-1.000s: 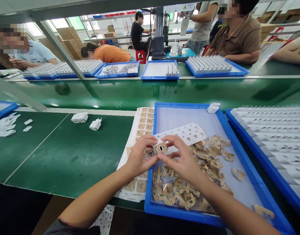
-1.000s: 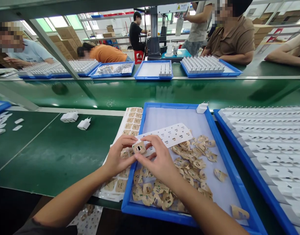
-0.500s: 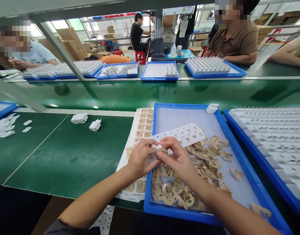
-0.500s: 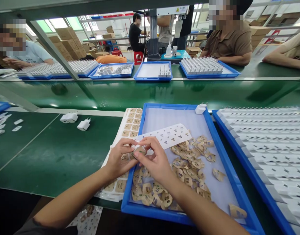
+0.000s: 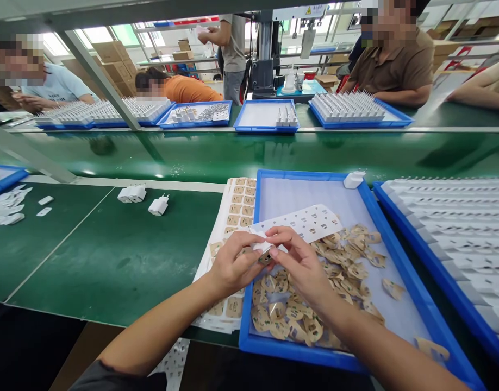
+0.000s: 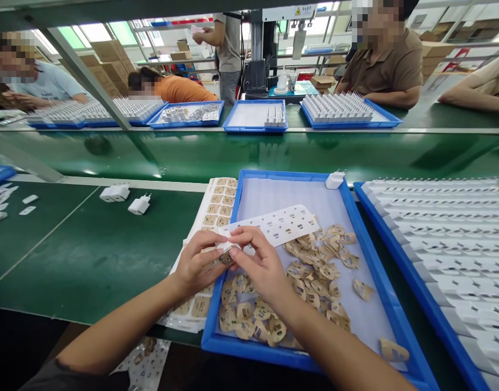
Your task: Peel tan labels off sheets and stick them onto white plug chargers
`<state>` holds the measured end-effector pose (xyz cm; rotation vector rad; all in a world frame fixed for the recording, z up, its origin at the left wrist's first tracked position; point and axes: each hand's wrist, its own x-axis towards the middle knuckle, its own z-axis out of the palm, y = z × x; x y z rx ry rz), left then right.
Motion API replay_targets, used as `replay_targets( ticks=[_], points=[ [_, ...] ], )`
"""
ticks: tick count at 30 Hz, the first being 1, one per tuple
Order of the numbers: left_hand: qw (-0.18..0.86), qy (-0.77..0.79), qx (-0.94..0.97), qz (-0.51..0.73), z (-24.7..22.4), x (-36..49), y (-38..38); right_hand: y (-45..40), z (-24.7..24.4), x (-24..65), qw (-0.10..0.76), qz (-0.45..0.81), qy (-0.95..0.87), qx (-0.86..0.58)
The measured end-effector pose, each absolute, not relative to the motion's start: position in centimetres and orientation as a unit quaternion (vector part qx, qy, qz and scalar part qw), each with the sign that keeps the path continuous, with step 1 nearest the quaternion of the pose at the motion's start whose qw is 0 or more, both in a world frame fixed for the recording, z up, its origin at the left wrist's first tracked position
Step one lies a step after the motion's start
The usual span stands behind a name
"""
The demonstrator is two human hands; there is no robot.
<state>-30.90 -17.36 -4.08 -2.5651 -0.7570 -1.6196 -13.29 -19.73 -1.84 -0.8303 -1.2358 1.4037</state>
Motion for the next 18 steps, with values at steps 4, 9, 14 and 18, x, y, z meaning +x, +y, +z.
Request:
replay_targets(
  ticks=[4,9,14,18],
  points=[
    [0.004,-0.235,-0.817,-0.527,-4.3,-30.9,-17.4,-19.8,-1.9,-13.2,0.521,0.593,-0.507,-0.346],
    [-0.018,-0.237,-0.815,-0.528,-4.1,-30.9,-17.5,-19.7,-1.7,-13.1,0.513,0.62,-0.489,-0.337],
    [-0.083,-0.252,-0.812,-0.52,-3.8,-30.8,-17.7,-19.4,-1.1,-12.2,0.488,0.56,-0.555,-0.375],
    [-0.086,-0.25,-0.824,-0.502,-3.8,-30.8,-17.9,-19.1,-0.7,-11.5,0.481,0.372,-0.684,-0.402]
  ],
)
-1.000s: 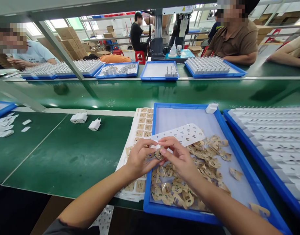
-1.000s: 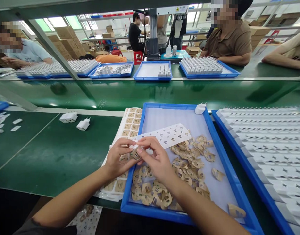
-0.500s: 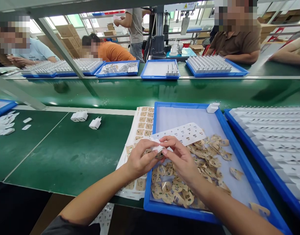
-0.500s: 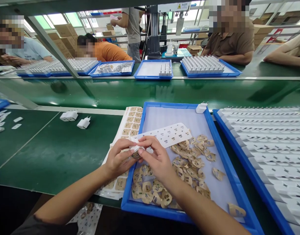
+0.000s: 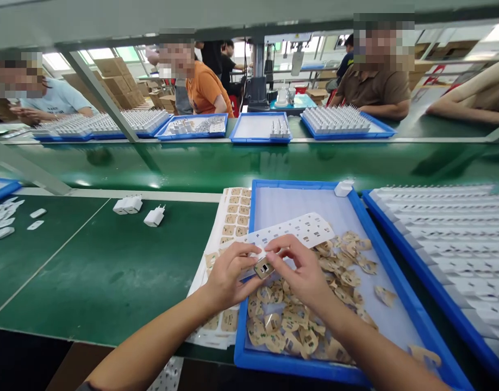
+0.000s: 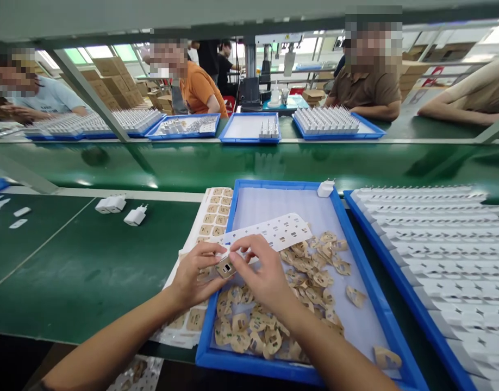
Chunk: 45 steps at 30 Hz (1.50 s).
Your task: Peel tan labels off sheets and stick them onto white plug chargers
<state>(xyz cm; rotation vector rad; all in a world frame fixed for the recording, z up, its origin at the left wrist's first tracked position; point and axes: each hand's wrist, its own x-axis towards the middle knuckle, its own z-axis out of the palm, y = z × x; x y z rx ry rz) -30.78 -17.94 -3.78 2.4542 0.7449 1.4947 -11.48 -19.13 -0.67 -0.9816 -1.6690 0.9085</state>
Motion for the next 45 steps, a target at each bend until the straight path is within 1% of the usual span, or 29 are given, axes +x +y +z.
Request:
replay_targets(
  ticks=[2,3,7,9,11,13,14,16,18,19,21,23,25,27,30,37,41,45],
  points=[
    [0.088,0.261,0.824,0.496,-3.8,-30.7,-17.9,-19.1,-0.5,-11.3,0.477,0.274,-0.738,-0.39],
    [0.088,0.264,0.822,0.497,-3.8,-30.7,-17.9,-19.1,-0.4,-11.3,0.475,0.244,-0.751,-0.388],
    [0.074,0.261,0.817,0.509,-3.7,-30.5,-17.9,-19.0,-0.5,-11.3,0.467,0.237,-0.751,-0.402],
    [0.076,0.262,0.813,0.514,-3.7,-30.2,-18.0,-19.0,-0.6,-11.3,0.468,0.214,-0.759,-0.398],
    [0.103,0.269,0.807,0.515,-3.8,-30.0,-18.0,-19.0,-0.7,-11.4,0.478,0.156,-0.776,-0.381],
    [0.165,0.293,0.79,0.512,-3.9,-30.0,-18.0,-19.3,-0.5,-11.5,0.481,0.103,-0.802,-0.339],
    [0.204,0.312,0.776,0.508,-3.9,-30.0,-17.9,-19.5,-0.3,-11.6,0.475,0.097,-0.817,-0.311],
    [0.274,0.365,0.737,0.499,-3.7,-30.3,-17.4,-20.1,0.3,-11.6,0.448,0.141,-0.843,-0.262],
    [0.312,0.417,0.693,0.498,-3.3,-30.8,-16.6,-20.5,1.2,-11.2,0.411,0.217,-0.849,-0.252],
    [0.311,0.443,0.676,0.5,-3.0,-31.2,-16.0,-20.5,1.6,-10.9,0.389,0.248,-0.847,-0.265],
    [0.277,0.489,0.658,0.502,-2.5,-32.2,-14.8,-20.0,2.0,-10.1,0.33,0.278,-0.846,-0.313],
    [0.221,0.535,0.651,0.491,-2.1,-33.7,-13.3,-19.1,1.9,-9.1,0.229,0.283,-0.856,-0.367],
    [0.178,0.582,0.631,0.481,-1.9,-35.7,-11.9,-18.2,1.4,-8.4,0.111,0.265,-0.869,-0.402],
    [0.137,0.637,0.601,0.463,-1.8,-38.1,-10.6,-17.5,0.7,-7.9,0.037,0.23,-0.878,-0.419],
    [0.092,0.717,0.556,0.41,-2.2,-41.6,-9.2,-17.2,0.3,-7.5,0.026,0.199,-0.88,-0.431],
    [0.025,0.809,0.51,0.29,-4.5,-46.3,-9.7,-17.6,1.1,-7.8,-0.007,0.219,-0.876,-0.429],
    [0.016,0.832,0.497,0.245,-4.9,-47.8,-10.2,-17.9,0.6,-8.1,-0.008,0.227,-0.877,-0.423],
    [0.016,0.841,0.495,0.217,-3.7,-49.1,-9.7,-18.1,0.2,-8.2,-0.013,0.232,-0.878,-0.418]
  ],
)
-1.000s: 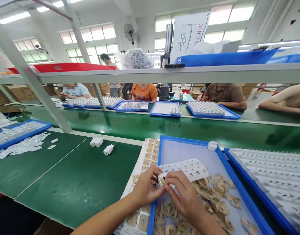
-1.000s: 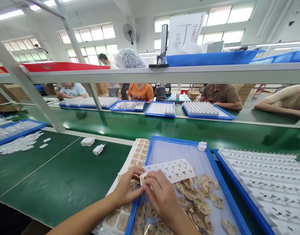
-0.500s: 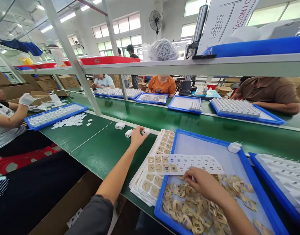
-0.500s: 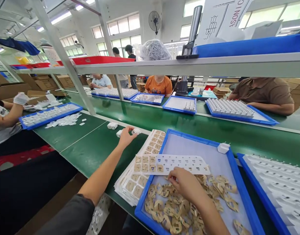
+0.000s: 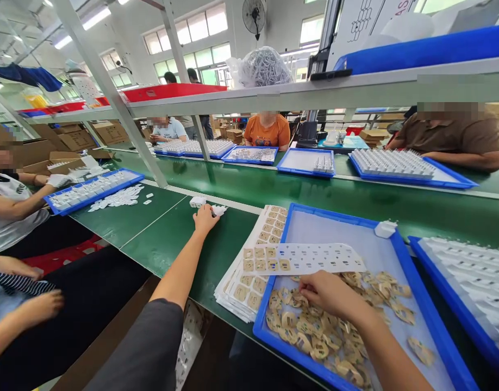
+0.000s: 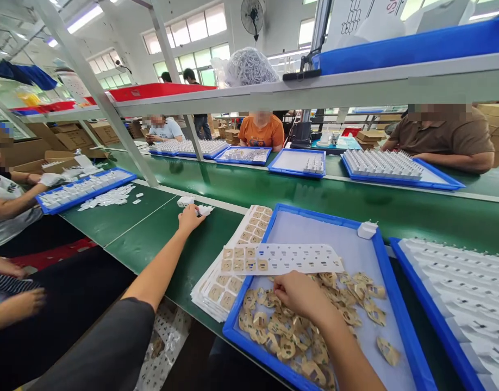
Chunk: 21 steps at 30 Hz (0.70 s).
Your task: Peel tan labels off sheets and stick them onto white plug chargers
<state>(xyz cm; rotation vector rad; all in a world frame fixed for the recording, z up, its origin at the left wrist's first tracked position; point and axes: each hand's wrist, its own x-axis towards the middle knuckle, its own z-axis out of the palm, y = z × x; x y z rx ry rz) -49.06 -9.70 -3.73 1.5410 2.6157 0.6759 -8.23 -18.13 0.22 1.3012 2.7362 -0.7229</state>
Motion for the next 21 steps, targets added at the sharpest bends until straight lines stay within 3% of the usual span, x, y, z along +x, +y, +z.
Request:
replay_targets(
  ticks=[5,14,21],
  points=[
    [0.029,0.807,0.55,0.213,-1.9,-47.1,-9.0,-18.1,0.5,-8.0,-0.018,-0.244,0.89,0.384],
    [0.153,0.56,0.8,0.152,-2.5,-34.9,-13.1,-16.4,-3.4,-10.9,-0.173,-0.152,0.888,0.399],
    [0.162,0.498,0.841,0.134,-3.4,-34.6,-14.1,-15.9,-5.2,-12.6,-0.211,-0.107,0.896,0.375]
  ],
)
